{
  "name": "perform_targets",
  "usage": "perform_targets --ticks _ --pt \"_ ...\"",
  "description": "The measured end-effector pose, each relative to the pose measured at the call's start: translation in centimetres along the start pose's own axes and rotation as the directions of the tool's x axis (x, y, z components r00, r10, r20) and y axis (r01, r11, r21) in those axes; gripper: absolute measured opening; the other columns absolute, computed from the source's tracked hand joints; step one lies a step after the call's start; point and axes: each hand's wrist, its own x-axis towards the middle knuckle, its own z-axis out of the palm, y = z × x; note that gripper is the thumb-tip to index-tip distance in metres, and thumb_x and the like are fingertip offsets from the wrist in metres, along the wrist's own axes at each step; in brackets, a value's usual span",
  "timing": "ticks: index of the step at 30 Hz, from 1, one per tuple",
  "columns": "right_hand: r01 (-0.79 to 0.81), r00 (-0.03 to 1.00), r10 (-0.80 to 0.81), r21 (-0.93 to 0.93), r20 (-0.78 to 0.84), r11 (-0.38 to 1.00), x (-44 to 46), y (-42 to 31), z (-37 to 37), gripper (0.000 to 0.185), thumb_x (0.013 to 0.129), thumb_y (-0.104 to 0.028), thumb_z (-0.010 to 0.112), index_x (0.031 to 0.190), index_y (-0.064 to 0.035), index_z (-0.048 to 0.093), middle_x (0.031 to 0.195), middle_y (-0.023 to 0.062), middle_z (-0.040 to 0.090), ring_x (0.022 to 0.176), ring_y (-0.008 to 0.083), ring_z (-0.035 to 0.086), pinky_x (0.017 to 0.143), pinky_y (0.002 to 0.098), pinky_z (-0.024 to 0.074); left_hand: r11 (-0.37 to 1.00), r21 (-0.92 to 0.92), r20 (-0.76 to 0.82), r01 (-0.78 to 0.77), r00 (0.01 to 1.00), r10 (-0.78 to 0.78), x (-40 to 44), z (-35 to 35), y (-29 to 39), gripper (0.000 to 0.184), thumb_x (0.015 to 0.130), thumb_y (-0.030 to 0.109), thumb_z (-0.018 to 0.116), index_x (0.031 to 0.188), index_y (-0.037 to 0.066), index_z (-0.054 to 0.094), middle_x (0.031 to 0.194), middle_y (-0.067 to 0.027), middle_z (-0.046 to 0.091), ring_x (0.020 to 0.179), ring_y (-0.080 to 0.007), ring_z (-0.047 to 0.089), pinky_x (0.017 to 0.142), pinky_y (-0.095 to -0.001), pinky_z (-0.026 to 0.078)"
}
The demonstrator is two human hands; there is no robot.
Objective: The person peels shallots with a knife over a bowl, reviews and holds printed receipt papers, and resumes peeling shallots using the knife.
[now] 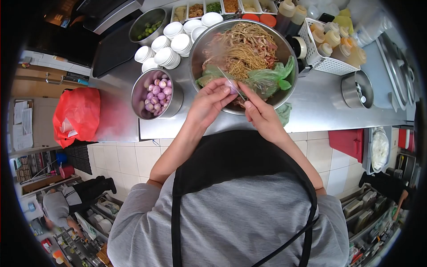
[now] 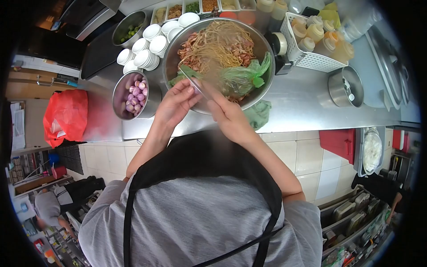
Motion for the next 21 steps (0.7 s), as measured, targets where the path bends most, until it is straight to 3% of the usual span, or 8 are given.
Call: perform_targets --ticks 2,11,13,15,17,19,21 --pt "0.072 0.997 -0.073 -0.037 -0.005 0.997 0.2 0.2 0.2 0.041 0.093 -0.019 0.036 0.133 -0.015 0.032 0.064 -0.0025 0.04 0.055 0.0038 0.035 0.048 0.0163 0.0321 1.0 0.003 0.025 -0.031 0.999 0.031 -0.2 0.3 0.2 0.027 0.08 0.002 0.057 0.107 -0.001 0.049 0.1 -0.0109 0.057 0.094 -0.0202 0.056 0.088 -0.0318 0.045" --pt "-0.052 0.997 0.055 0.061 -0.046 0.997 0.2 -0.3 -0.8 0.038 0.093 -0.018 0.037 0.131 -0.0154 0.037 0.063 -0.0033 0.038 0.054 0.0032 0.033 0.047 0.0159 0.0304 0.999 0.045 0.066 -0.002 0.998 -0.001 -0.5 0.5 0.7 0.029 0.082 0.007 0.056 0.109 -0.003 0.05 0.104 -0.0123 0.057 0.096 -0.0207 0.056 0.087 -0.0315 0.045" --pt "-0.097 0.99 0.108 0.12 -0.094 0.988 0.1 -1.0 -1.1 0.036 0.091 -0.015 0.041 0.127 -0.0112 0.042 0.069 -0.0014 0.042 0.06 0.0064 0.037 0.057 0.02 0.0362 0.999 0.047 0.068 0.01 0.998 -0.013 -0.5 0.2 0.8 0.033 0.082 0.009 0.056 0.112 -0.003 0.048 0.106 -0.0121 0.055 0.099 -0.0201 0.054 0.089 -0.0325 0.043" --pt "-0.094 0.991 0.102 0.082 -0.091 0.992 0.1 -0.1 -1.3 0.037 0.092 -0.016 0.039 0.129 -0.0135 0.039 0.065 -0.0027 0.039 0.056 0.0046 0.034 0.051 0.0181 0.0326 0.999 0.05 0.071 0.02 0.997 -0.023 -0.6 -0.3 1.4 0.036 0.082 0.011 0.056 0.114 -0.003 0.046 0.109 -0.0119 0.053 0.101 -0.0195 0.053 0.092 -0.0336 0.041" --pt "-0.089 0.992 0.093 0.043 -0.088 0.995 0.0 0.3 -1.7 0.038 0.093 -0.017 0.037 0.131 -0.0157 0.037 0.06 -0.0041 0.036 0.051 0.0027 0.031 0.045 0.0162 0.029 0.993 0.092 0.065 -0.078 0.995 0.072 -1.1 -1.3 2.9 0.037 0.082 0.012 0.056 0.114 -0.003 0.046 0.109 -0.0132 0.053 0.102 -0.021 0.052 0.093 -0.034 0.04" --pt "-0.119 0.989 0.123 0.05 -0.082 0.992 -0.3 0.3 -2.0 0.037 0.092 -0.015 0.04 0.128 -0.0117 0.041 0.065 -0.0019 0.041 0.059 0.007 0.038 0.057 0.0204 0.0369 0.952 0.221 -0.024 -0.213 0.974 0.224 -1.7 -3.7 5.1 0.038 0.082 0.012 0.056 0.116 -0.003 0.046 0.109 -0.014 0.054 0.102 -0.0223 0.052 0.093 -0.034 0.04" --pt "-0.158 0.985 0.158 0.019 -0.065 0.987 -0.7 0.8 -2.2 0.037 0.092 -0.015 0.04 0.128 -0.0121 0.041 0.064 -0.0014 0.041 0.059 0.0072 0.038 0.057 0.0204 0.0369 0.862 0.387 -0.166 -0.329 0.894 0.416 -2.9 -6.4 7.4 0.031 0.083 0.007 0.054 0.112 -0.002 0.05 0.105 -0.0108 0.056 0.097 -0.0192 0.055 0.086 -0.0317 0.044"
